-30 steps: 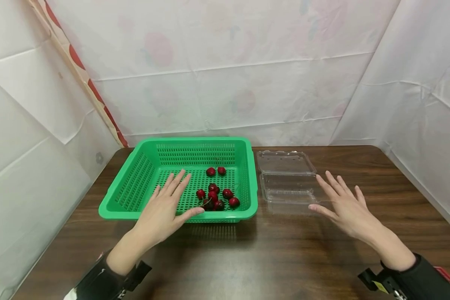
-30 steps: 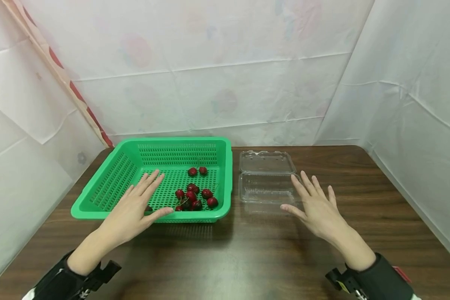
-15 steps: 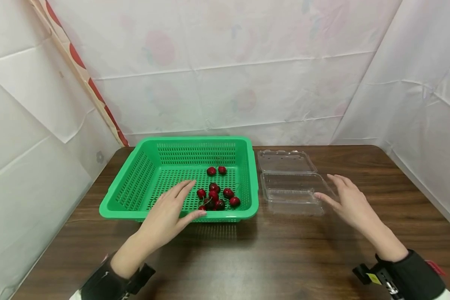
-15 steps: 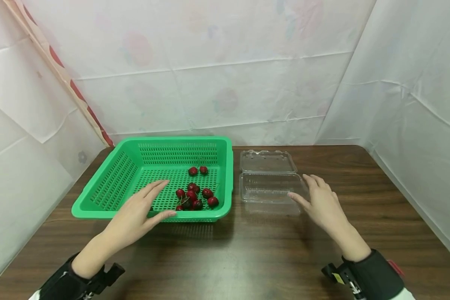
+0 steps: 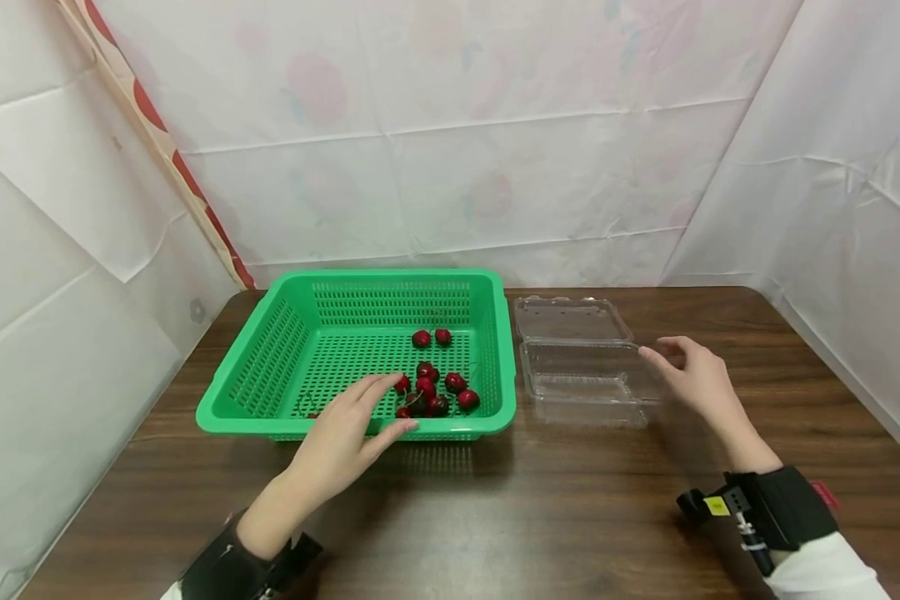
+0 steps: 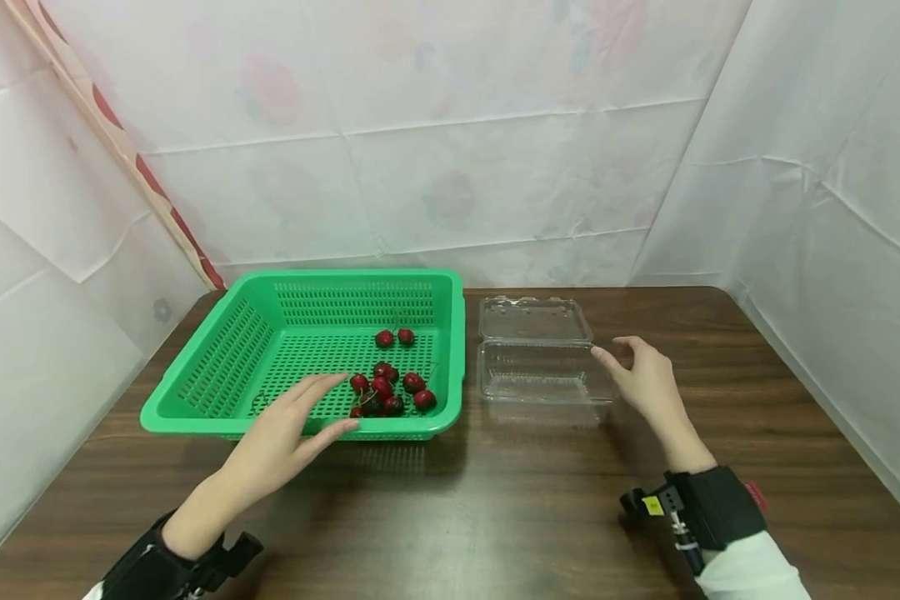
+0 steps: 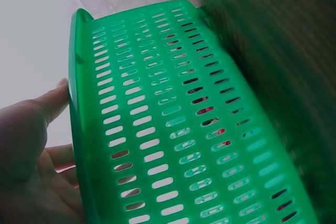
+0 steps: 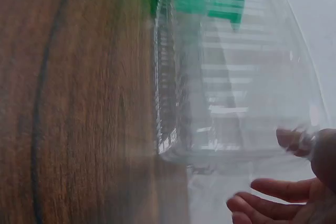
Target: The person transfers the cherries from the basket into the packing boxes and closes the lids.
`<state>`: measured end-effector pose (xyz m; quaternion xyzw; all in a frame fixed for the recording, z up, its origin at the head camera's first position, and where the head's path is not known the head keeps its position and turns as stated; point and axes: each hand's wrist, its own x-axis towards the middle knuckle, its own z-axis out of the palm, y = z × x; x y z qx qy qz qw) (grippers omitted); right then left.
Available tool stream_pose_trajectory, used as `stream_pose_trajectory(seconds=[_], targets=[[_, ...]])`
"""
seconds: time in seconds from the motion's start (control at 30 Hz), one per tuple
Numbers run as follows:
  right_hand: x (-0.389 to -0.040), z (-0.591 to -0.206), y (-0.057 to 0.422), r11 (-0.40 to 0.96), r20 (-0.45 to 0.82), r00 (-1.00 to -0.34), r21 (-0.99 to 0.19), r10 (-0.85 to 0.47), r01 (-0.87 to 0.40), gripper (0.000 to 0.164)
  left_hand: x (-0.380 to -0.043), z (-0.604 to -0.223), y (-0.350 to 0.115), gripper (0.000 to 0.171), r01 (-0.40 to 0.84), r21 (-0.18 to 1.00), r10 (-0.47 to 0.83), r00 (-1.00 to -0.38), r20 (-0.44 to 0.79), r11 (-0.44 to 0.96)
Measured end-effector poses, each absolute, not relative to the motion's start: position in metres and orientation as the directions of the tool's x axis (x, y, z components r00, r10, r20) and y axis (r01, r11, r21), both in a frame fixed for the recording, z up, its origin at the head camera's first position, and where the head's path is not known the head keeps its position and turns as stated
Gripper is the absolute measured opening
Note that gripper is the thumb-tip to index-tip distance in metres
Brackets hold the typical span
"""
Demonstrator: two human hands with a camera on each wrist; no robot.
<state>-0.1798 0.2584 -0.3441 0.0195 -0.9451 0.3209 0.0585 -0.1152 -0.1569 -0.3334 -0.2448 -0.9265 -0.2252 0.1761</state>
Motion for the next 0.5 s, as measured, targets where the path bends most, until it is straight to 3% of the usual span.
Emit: stream_pose_trajectory(seconds=[0.17,0.5], targets=[[-0.187,-0.348,0.264,0.762,-0.021,-1.0,-0.648,0.004,0.017,0.071,-0.114,-0.338,-0.157,0.051,0.54,0.341,0.371,-0.813,0.448,0.77],[-0.191,-0.352,0.266,0.752,-0.04,-0.999,-0.659,-0.016,0.014,0.063,-0.115,-0.344,-0.155,0.043,0.563,0.3,0.383,-0.784,0.489,0.77]])
